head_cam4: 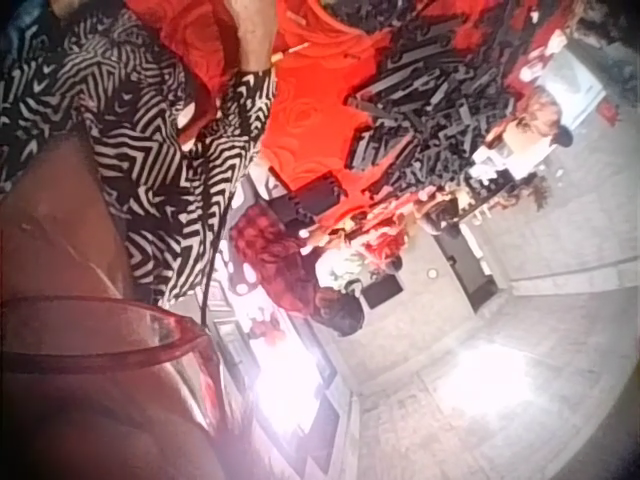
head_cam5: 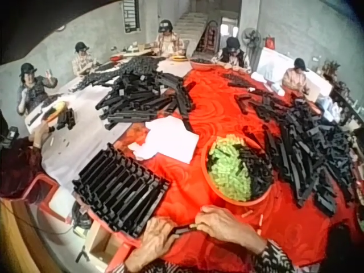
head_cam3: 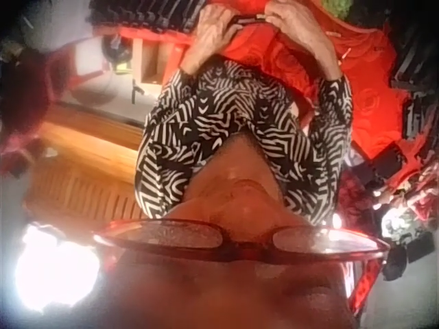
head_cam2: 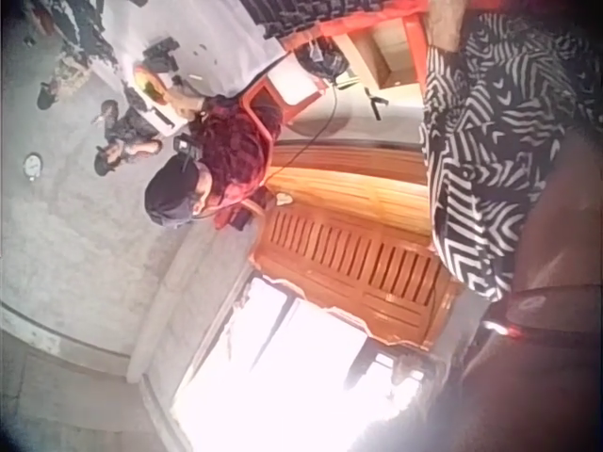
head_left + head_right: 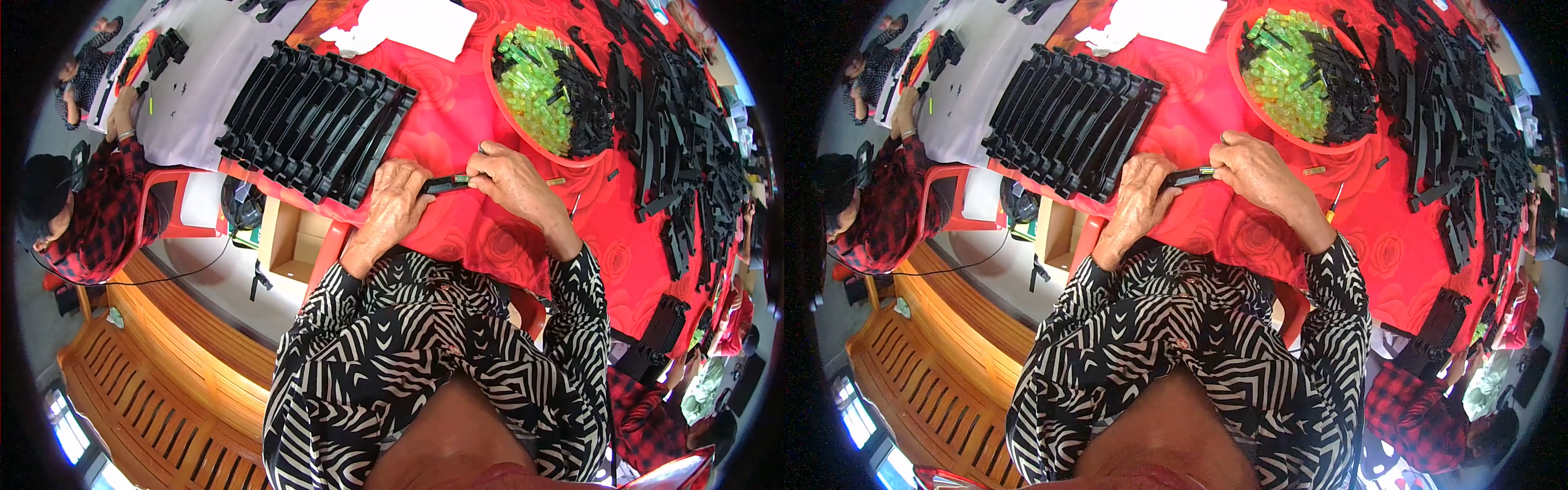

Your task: The person assembles plastic components by taking small parts and fitting them into black plastic casings by hand.

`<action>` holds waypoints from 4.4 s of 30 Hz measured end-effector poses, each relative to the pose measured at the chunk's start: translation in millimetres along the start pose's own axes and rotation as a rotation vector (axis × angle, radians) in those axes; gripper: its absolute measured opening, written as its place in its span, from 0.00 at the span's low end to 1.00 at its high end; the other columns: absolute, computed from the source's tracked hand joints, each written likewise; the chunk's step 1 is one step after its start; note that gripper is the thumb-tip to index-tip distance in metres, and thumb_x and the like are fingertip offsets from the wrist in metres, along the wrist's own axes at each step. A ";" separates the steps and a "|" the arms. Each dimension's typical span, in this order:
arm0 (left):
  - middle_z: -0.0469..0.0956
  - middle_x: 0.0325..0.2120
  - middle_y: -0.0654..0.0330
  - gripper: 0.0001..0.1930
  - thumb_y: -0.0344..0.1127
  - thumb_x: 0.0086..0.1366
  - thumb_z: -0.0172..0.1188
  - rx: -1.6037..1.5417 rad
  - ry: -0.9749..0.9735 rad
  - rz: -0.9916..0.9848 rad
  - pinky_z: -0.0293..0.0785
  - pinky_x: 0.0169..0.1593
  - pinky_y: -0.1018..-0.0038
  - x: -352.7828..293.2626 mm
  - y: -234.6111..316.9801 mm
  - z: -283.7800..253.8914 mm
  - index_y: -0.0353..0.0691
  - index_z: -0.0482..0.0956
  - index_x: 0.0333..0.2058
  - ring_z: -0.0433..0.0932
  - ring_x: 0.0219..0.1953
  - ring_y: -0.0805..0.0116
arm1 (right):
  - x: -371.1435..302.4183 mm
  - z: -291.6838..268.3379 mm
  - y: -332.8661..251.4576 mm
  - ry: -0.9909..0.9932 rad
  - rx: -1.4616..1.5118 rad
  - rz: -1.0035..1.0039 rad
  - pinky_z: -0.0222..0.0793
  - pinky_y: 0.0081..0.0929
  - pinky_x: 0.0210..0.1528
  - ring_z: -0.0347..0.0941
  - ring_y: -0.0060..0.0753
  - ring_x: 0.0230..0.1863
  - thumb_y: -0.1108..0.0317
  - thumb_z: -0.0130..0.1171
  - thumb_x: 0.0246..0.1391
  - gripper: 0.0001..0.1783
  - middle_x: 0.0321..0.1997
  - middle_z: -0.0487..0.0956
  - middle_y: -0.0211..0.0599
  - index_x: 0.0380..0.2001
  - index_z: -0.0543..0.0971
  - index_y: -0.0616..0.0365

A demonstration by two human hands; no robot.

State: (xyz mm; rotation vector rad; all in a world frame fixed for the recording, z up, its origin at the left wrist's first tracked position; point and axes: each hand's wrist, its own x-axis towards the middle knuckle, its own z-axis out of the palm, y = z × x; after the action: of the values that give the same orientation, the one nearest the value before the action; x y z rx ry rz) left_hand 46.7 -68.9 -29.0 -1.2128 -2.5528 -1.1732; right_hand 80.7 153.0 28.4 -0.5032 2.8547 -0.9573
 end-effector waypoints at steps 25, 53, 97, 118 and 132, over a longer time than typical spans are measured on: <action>0.72 0.35 0.53 0.16 0.32 0.48 0.66 0.037 -0.041 -0.026 0.63 0.49 0.62 0.9 8.6 -2.0 0.37 0.72 0.35 0.69 0.45 0.53 | -38.4 30.7 -10.5 0.493 -0.244 0.104 0.61 0.39 0.39 0.63 0.43 0.37 0.65 0.65 0.42 0.14 0.32 0.69 0.37 0.33 0.78 0.59; 0.77 0.29 0.63 0.17 0.39 0.54 0.65 -1.122 -0.606 -0.835 0.66 0.40 0.79 32.5 16.6 -5.4 0.34 0.77 0.39 0.73 0.33 0.75 | -47.3 52.6 17.2 0.709 -0.096 0.006 0.63 0.37 0.41 0.64 0.43 0.39 0.71 0.66 0.41 0.12 0.32 0.71 0.36 0.34 0.81 0.53; 0.80 0.30 0.55 0.20 0.33 0.50 0.65 -1.339 -0.529 -0.813 0.73 0.40 0.78 12.9 -5.7 -3.7 0.31 0.72 0.40 0.79 0.31 0.70 | -47.6 50.8 -12.2 0.566 -0.222 0.038 0.58 0.39 0.44 0.63 0.43 0.42 0.67 0.65 0.42 0.13 0.33 0.70 0.36 0.35 0.81 0.52; 0.76 0.22 0.44 0.11 0.36 0.53 0.61 0.033 -0.449 -0.155 0.74 0.35 0.58 28.4 24.1 -12.1 0.34 0.76 0.32 0.79 0.31 0.52 | -51.9 60.7 -17.8 0.516 -0.314 -0.055 0.60 0.40 0.44 0.65 0.41 0.42 0.67 0.63 0.43 0.15 0.35 0.70 0.36 0.37 0.79 0.56; 0.74 0.24 0.52 0.06 0.33 0.52 0.59 0.195 -0.318 -0.096 0.71 0.34 0.59 32.8 21.8 -5.4 0.39 0.75 0.28 0.76 0.32 0.50 | -43.2 65.3 -21.1 0.447 -0.414 0.010 0.59 0.41 0.46 0.63 0.42 0.43 0.68 0.60 0.43 0.16 0.36 0.69 0.36 0.39 0.78 0.57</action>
State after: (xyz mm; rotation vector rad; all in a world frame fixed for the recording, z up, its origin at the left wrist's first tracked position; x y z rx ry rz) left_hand 38.1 -43.3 0.2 -1.3354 -2.8999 -0.7720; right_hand 139.5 114.4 -12.0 -0.3331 3.4802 -0.5213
